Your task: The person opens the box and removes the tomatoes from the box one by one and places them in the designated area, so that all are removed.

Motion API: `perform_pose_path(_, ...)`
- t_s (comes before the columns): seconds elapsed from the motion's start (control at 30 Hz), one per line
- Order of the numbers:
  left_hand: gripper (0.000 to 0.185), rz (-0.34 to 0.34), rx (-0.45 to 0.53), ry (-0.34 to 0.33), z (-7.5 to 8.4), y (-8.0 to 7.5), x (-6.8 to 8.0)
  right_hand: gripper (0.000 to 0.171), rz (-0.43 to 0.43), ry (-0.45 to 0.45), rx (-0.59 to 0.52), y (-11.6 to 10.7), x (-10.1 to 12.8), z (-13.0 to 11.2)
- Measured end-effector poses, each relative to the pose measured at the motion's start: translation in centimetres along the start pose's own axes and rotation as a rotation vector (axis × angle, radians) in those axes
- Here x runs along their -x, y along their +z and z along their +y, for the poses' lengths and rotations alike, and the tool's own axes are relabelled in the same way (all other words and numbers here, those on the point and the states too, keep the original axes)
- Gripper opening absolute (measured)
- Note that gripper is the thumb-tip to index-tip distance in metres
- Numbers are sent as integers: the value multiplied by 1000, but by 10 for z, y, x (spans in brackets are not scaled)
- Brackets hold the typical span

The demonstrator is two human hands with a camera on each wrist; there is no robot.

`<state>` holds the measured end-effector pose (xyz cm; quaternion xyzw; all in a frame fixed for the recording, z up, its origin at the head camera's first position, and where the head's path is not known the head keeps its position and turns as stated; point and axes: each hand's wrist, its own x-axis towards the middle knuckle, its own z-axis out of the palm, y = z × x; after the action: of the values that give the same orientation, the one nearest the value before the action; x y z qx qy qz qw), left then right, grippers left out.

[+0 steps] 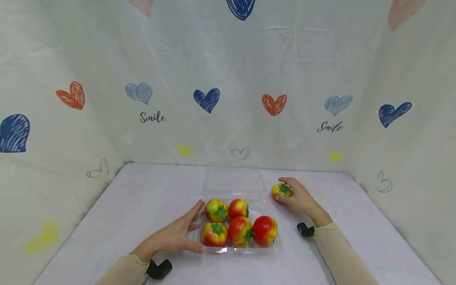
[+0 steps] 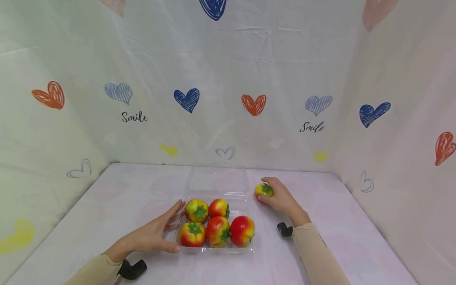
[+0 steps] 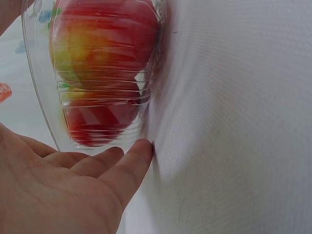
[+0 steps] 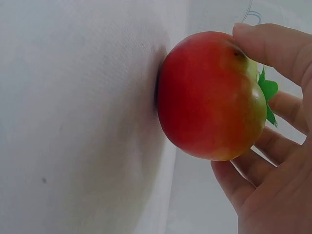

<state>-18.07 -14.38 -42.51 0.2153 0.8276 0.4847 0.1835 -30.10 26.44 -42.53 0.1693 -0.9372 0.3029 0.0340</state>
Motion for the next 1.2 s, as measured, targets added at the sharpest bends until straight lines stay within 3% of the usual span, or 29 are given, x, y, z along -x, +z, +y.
perform_pose_path(0.67,120,-11,1,18,-1,-1,0,55,31,-46,6,-8,2,-15)
perform_pose_path(1.2,120,-14,12,20,0,0,0,39,82,-259,-30,-10,16,-53)
